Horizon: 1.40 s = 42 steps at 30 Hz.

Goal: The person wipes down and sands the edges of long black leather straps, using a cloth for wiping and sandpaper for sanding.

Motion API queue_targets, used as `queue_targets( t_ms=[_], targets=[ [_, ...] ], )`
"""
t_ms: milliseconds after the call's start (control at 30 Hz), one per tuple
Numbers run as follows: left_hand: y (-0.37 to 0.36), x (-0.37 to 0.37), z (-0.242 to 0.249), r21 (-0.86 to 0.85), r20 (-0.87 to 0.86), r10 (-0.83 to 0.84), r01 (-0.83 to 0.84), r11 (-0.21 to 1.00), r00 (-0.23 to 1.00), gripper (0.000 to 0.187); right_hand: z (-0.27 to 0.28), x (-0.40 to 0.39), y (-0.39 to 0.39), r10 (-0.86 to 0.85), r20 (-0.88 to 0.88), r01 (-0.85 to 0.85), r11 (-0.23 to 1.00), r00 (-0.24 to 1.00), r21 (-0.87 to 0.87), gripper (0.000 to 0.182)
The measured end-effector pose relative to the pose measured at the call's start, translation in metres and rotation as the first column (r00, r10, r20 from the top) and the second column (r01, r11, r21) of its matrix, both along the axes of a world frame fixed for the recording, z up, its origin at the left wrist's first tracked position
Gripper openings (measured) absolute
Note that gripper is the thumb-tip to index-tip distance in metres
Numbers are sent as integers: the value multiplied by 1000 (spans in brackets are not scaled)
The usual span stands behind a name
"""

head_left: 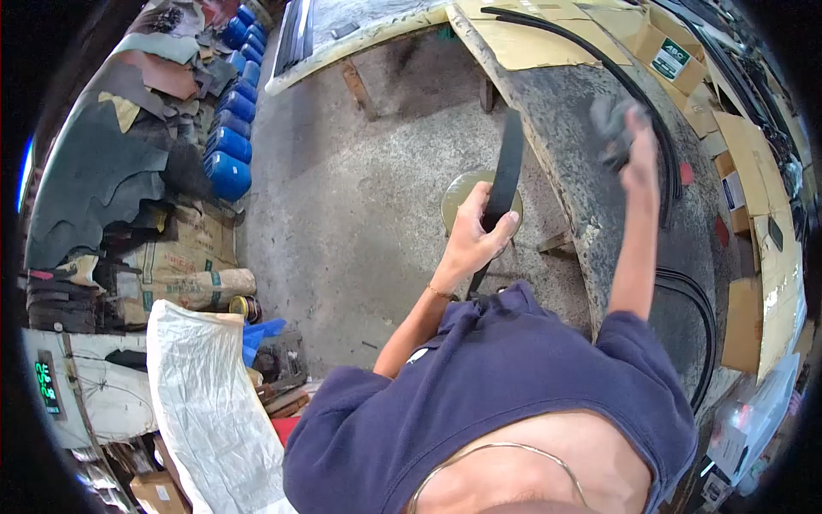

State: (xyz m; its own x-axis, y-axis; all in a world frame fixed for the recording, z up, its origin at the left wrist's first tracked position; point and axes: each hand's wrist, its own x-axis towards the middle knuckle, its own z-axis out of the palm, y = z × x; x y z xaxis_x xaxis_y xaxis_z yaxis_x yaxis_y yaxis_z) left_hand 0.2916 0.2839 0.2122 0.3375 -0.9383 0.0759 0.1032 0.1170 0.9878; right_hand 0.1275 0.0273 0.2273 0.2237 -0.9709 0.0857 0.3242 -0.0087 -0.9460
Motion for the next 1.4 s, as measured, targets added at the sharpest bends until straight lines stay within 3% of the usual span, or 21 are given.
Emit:
queue_targets(
  t_ms=[33, 100, 167, 233, 300, 367, 400, 467, 533, 600, 700, 767, 833, 867, 900, 933, 967, 1100, 1167, 1233, 1400],
  targets=[
    [0, 0, 2, 7, -1, 9, -9, 1000, 1000, 30, -27, 3, 24, 100, -76, -101, 995, 992, -2, 43],
    [-3, -3, 5, -43, 143, 84, -79, 996, 986, 34, -31, 12, 88, 281, -153, -250, 949, 947, 192, 45],
    [-7, -10, 4, -105, 211, 130, -110, 988, 969, 35, -48, 11, 117, 476, -201, -454, 879, 856, 147, 44],
    [-7, -16, 10, -170, 277, 166, -122, 978, 946, 35, -44, 12, 131, 653, -77, -643, 756, 754, 121, 47],
    [-3, -24, 20, -122, 187, 166, -145, 982, 968, 34, -33, 14, 140, 638, 22, -635, 762, 770, 126, 51],
    [-1, -25, 18, -100, 144, 106, -92, 991, 984, 35, -27, 24, 132, 500, 262, -533, 844, 825, 69, 54],
    [0, -27, 18, -90, 98, 61, -52, 995, 993, 35, -11, 29, 130, 492, 262, -525, 848, 830, 73, 54],
    [2, -33, 18, -108, 124, 70, -57, 993, 990, 32, 23, 37, 125, 551, 203, -539, 834, 810, -114, 54],
    [1, -32, 16, -135, 153, 92, -71, 988, 984, 29, 21, 45, 115, 528, 168, -506, 848, 833, -157, 53],
    [-2, -24, 11, -232, 445, 256, -165, 958, 858, 28, 27, 52, 114, 476, 139, -444, 871, 868, -210, 43],
    [-5, -25, 20, -323, 576, 379, -224, 919, 724, 34, 42, 58, 113, 379, -25, -358, 848, 925, -390, 33],
    [-6, -26, 19, -339, 554, 377, -212, 916, 742, 35, 51, 66, 111, 318, -23, -302, 874, 948, -381, 28],
    [-8, -28, 20, -325, 438, 319, -183, 928, 840, 36, 65, 72, 109, 258, -116, -282, 894, 959, -347, 28],
    [-7, -29, 22, -328, 437, 322, -185, 926, 839, 36, 71, 73, 115, 268, -16, -262, 925, 963, -275, 31],
    [-5, -32, 24, -196, 337, 182, -120, 973, 924, 38, 78, 73, 117, 270, -16, -264, 924, 963, -278, 31],
    [-5, -33, 25, -72, 210, 46, -31, 997, 977, 40, 83, 72, 117, 229, -148, -267, 904, 962, -333, 32],
    [-8, -33, 24, -76, 211, 46, -31, 997, 976, 40, 88, 71, 118, 175, -274, -275, 880, 946, -387, 33],
    [-23, -29, 15, -215, 122, -133, 157, 964, 984, 46, 91, 69, 123, 178, -191, -236, 907, 965, -348, 33],
    [-27, -29, 13, -348, -267, -289, 188, 919, 919, 45, 89, 65, 125, 124, -218, -198, 912, 968, -360, 33],
    [-25, -23, 5, -366, -293, -319, 203, 908, 901, 45, 84, 61, 126, 141, -228, -218, 907, 963, -360, 33],
    [-22, -29, -4, -404, -471, -532, 364, 839, 703, 51, 75, 50, 120, 210, -242, -277, 915, 947, -291, 27]
  ],
)
